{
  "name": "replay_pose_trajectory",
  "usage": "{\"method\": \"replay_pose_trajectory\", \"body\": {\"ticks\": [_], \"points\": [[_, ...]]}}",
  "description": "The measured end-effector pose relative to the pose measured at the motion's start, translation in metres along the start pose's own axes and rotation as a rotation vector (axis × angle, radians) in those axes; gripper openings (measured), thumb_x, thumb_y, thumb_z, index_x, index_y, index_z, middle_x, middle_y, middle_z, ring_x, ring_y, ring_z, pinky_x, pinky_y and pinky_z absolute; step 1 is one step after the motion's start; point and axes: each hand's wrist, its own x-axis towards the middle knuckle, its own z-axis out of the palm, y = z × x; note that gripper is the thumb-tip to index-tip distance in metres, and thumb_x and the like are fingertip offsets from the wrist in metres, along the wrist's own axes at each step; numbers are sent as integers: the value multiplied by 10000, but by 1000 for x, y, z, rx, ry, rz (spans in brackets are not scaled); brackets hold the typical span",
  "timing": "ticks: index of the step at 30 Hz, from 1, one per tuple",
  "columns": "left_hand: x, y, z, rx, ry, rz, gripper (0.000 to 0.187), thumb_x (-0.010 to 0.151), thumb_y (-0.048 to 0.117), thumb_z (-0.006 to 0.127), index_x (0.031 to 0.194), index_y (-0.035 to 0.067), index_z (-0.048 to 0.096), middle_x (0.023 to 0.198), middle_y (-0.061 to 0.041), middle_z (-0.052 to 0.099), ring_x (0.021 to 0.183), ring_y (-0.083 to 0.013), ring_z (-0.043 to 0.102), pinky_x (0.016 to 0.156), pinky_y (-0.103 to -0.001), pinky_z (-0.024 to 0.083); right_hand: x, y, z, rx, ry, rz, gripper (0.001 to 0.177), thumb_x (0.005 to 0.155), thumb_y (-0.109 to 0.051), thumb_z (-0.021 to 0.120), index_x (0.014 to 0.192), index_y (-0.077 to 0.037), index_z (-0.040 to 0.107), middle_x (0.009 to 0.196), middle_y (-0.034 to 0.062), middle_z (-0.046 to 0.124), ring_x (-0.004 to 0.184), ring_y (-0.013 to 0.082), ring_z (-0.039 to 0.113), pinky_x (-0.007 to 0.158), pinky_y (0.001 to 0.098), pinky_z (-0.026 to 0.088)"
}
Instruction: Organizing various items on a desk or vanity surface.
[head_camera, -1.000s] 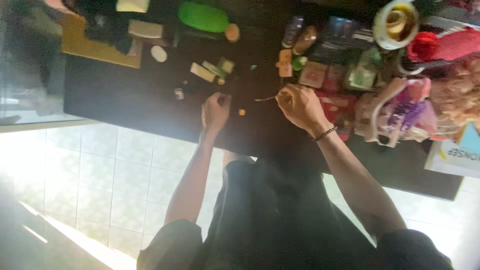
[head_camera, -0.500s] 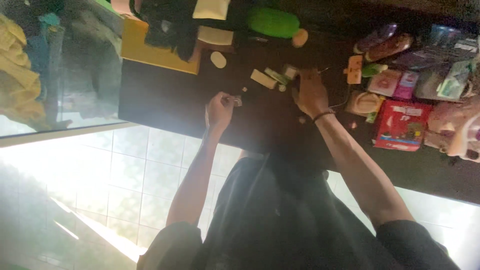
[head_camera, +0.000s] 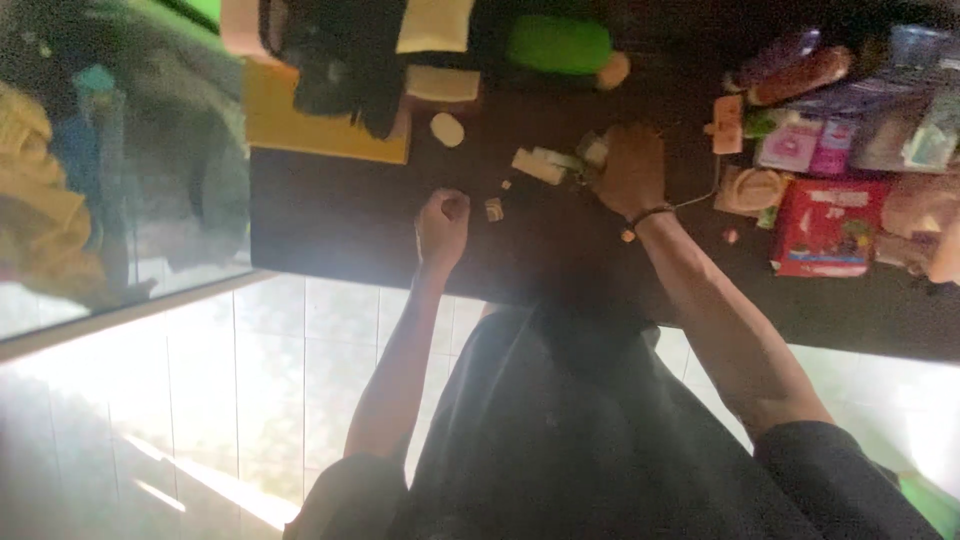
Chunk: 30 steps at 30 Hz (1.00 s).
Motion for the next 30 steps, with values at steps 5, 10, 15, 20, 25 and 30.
{"method": "replay_pose_trajectory", "body": {"ticks": [5,10,15,20,25,30], "points": [[-3,65,28,-34,-248,-64,233,983,222,691,1162,74,665,1002,-86,735,935,-225,735,817,-374,589,-21,19,2,578,-10,20,513,813,-363,848,1132,7,691,1004,199,722,871,295,696,724,462,577],[-24,113,67,121,-131,711,527,867,273,739,1293,-5,600,1238,-215,654,1110,-364,659,883,-440,542,-48,17,-46,714,-406,165,523,844,-470,776,1086,-9,724,799,130,736,618,233,685,543,390,570],[-31,159,88,-93,-666,137,435,955,329,742,1301,75,667,1057,-44,731,921,-220,732,833,-365,589,-87,60,-51,1034,-261,185,520,937,-461,724,1057,44,743,815,78,740,698,110,726,579,283,570],[-12,140,141,-377,-676,162,388,922,243,777,1247,54,682,1064,-65,737,995,-177,696,899,-339,567,-113,96,-58,1141,-118,190,489,972,-410,707,1193,26,699,916,79,742,772,145,699,644,276,571],[9,169,184,-294,-559,215,342,846,202,799,1127,49,680,1050,-74,750,983,-195,729,876,-356,582,-93,114,-34,1130,-67,189,468,976,-338,653,1285,9,598,1030,57,709,859,127,733,684,263,624],[43,190,227,-129,-359,283,239,860,169,783,1060,49,729,1050,-130,779,972,-297,765,851,-410,577,-50,128,-12,832,18,179,210,1073,-110,592,1187,24,707,951,140,696,798,218,617,660,333,488]]}}
